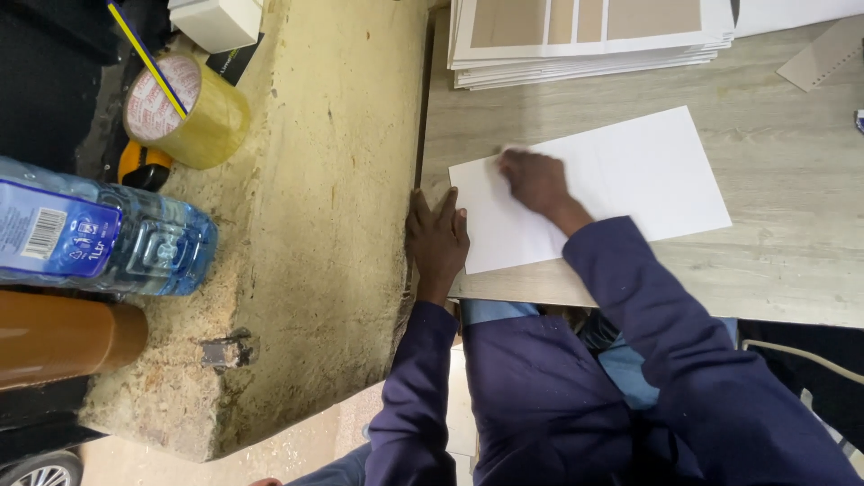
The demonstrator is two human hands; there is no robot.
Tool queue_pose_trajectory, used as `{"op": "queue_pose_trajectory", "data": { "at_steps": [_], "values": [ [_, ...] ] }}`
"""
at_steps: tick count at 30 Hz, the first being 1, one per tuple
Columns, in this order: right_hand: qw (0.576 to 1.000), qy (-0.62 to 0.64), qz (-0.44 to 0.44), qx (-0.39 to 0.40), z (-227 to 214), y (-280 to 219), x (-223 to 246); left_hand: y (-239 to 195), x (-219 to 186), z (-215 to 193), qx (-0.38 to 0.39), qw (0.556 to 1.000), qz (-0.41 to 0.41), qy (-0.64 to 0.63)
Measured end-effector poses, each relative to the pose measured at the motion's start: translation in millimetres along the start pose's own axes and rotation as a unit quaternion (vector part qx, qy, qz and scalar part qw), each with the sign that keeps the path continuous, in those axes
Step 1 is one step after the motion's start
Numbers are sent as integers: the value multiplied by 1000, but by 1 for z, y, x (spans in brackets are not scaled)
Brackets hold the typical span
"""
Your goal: Manually folding paper edges over cardboard bases and pressing them down to assemble book covers.
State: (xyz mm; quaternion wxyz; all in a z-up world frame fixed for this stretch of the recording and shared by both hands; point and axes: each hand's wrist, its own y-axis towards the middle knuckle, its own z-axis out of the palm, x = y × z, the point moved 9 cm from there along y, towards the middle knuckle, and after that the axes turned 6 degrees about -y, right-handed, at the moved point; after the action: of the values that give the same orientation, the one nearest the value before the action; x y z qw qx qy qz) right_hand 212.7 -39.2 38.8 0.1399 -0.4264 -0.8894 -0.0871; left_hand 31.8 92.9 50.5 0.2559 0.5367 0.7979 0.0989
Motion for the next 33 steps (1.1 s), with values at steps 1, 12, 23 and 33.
{"op": "queue_pose_trajectory", "data": {
  "at_steps": [1,12,23,33],
  "values": [
    [1000,-1,2,-3,2,-4,12,3,-2,-1,-1,1000,3,-1],
    [993,-3,93,-66,-23,-25,-109,-5,-3,32,60,990,101,-75],
    [998,6,55,-1,-44,-146,-75,-11,-28,15,96,989,88,-67],
    [997,-18,69,-27,-29,-7,-104,-8,-32,6,83,991,71,-76]
  ]
}}
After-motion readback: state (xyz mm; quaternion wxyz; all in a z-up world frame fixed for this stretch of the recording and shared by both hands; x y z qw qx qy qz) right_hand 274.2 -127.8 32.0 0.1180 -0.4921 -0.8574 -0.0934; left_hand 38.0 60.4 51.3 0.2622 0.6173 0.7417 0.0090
